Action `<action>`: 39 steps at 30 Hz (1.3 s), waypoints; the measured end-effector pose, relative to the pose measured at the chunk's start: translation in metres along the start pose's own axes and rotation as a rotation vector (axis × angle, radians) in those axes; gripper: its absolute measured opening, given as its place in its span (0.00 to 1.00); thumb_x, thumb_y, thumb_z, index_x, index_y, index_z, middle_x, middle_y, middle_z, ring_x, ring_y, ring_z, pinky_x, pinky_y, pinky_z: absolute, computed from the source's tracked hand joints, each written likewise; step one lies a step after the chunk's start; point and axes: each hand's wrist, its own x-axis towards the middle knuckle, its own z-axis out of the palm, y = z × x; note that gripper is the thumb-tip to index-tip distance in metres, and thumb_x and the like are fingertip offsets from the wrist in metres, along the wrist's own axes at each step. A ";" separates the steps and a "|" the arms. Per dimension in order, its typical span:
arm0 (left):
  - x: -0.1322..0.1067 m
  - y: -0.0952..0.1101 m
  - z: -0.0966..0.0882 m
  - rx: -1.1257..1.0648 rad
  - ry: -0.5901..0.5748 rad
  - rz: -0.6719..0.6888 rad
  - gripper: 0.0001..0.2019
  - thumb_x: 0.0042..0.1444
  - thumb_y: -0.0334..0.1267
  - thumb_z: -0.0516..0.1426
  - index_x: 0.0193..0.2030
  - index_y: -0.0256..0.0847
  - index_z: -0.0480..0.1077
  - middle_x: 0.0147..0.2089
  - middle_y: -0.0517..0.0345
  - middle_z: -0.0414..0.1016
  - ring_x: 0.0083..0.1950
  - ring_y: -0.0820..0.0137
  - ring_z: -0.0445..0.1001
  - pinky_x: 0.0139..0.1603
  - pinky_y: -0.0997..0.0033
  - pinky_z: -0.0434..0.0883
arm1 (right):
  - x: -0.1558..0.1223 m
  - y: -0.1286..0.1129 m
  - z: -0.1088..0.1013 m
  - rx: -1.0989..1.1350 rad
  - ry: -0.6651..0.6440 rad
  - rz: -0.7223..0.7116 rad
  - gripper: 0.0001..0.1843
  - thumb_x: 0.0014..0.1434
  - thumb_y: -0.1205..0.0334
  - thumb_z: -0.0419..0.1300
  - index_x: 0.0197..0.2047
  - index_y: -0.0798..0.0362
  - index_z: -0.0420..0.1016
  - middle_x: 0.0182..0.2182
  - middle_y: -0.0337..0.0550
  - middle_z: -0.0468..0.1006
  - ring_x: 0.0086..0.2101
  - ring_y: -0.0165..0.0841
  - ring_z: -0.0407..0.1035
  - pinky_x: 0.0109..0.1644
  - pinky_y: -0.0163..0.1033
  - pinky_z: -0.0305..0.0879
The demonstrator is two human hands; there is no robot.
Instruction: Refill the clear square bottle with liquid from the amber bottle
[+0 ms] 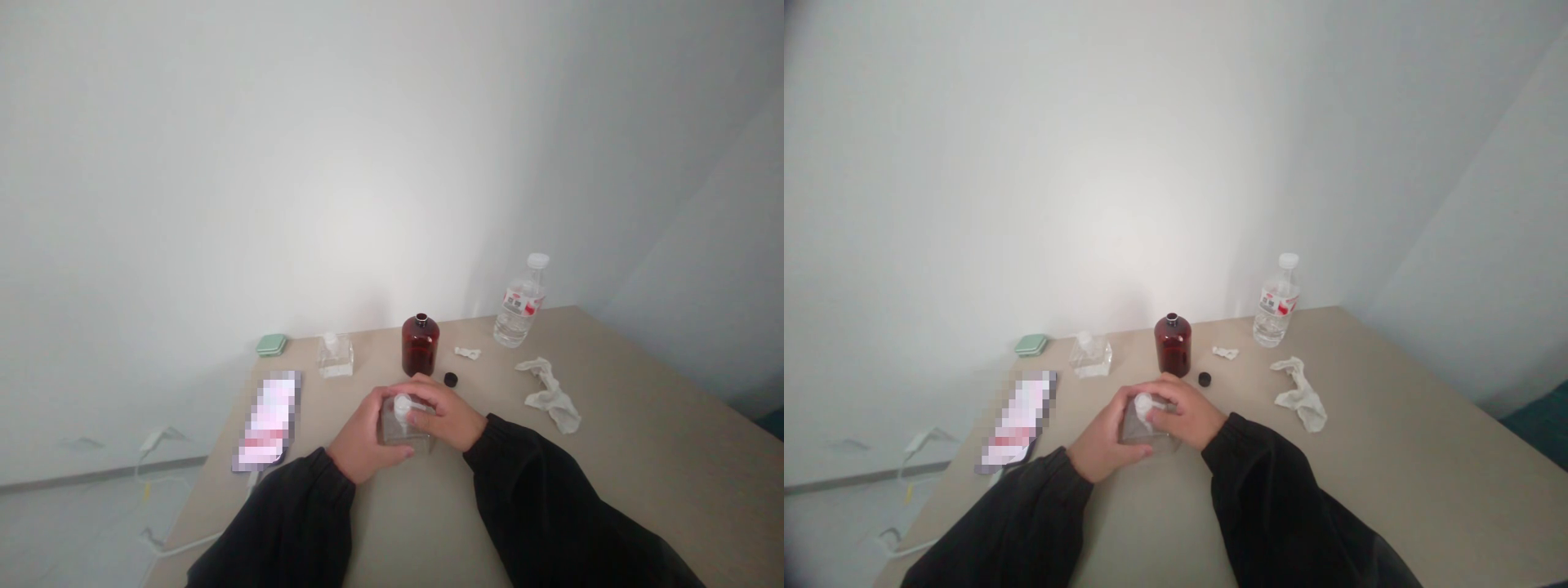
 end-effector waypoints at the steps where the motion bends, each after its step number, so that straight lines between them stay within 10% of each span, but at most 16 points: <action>1: 0.000 0.000 0.000 -0.001 -0.002 0.003 0.36 0.42 0.34 0.68 0.58 0.40 0.58 0.56 0.47 0.68 0.57 0.54 0.68 0.59 0.52 0.65 | 0.000 0.000 0.001 -0.003 0.009 0.002 0.27 0.60 0.45 0.57 0.57 0.51 0.71 0.38 0.44 0.69 0.39 0.36 0.67 0.46 0.43 0.64; 39: 0.000 -0.001 0.000 -0.001 -0.015 0.005 0.36 0.42 0.33 0.68 0.57 0.40 0.58 0.56 0.48 0.68 0.56 0.55 0.68 0.58 0.53 0.65 | -0.001 0.003 0.002 0.047 0.045 0.011 0.27 0.58 0.45 0.60 0.55 0.53 0.72 0.41 0.46 0.71 0.41 0.36 0.68 0.48 0.44 0.65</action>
